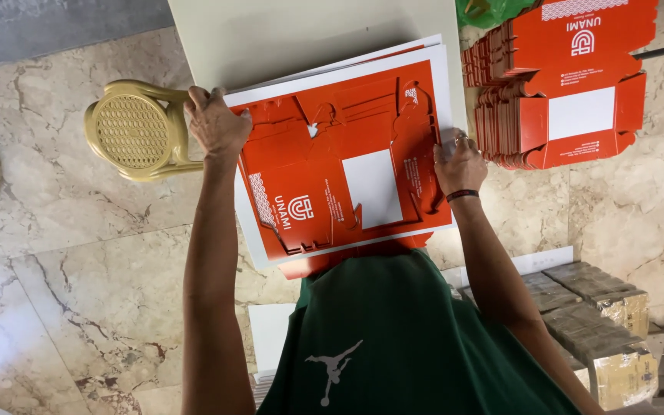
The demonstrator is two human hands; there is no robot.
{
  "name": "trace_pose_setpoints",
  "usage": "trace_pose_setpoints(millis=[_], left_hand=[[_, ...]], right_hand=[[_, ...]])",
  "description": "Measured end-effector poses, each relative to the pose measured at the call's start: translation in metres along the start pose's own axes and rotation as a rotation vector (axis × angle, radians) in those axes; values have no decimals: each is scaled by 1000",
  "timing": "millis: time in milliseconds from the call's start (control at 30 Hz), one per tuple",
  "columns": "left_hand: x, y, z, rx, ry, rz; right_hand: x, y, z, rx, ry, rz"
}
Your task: Manually extracting die-cut cardboard box shapes from their surrounding sheets and stacking the finished boxes.
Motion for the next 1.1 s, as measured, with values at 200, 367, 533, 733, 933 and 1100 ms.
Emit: trace_pose_setpoints(millis=[200,367,533,733,933,1100], left_hand=[[10,74,28,197,-181,243],[26,131,56,362,-360,228],[17,64,11,157,-285,87],[-9,-15,-29,-515,72,135],[-10,-27,-29,-354,63,78],[-5,-30,-29,-325,127,53]], right_hand=[[-4,9,-4,-79,-21,17],[-1,5,-6,-97,-28,35],[-12,21,-11,-178,-49,25],[-18,27,-17,-251,-85,24],[-30,38,-19,-326,-88,38],[-32,35,-16,-330,-128,95]])
Point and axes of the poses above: each hand's wrist, its own z-axis away from the middle knuckle, its own y-axis out of the back of the hand, x = y × z, the point moved 1 cm from there along -z, towards the middle knuckle, and after that the axes turned 5 degrees about x, right-handed, at the moved point
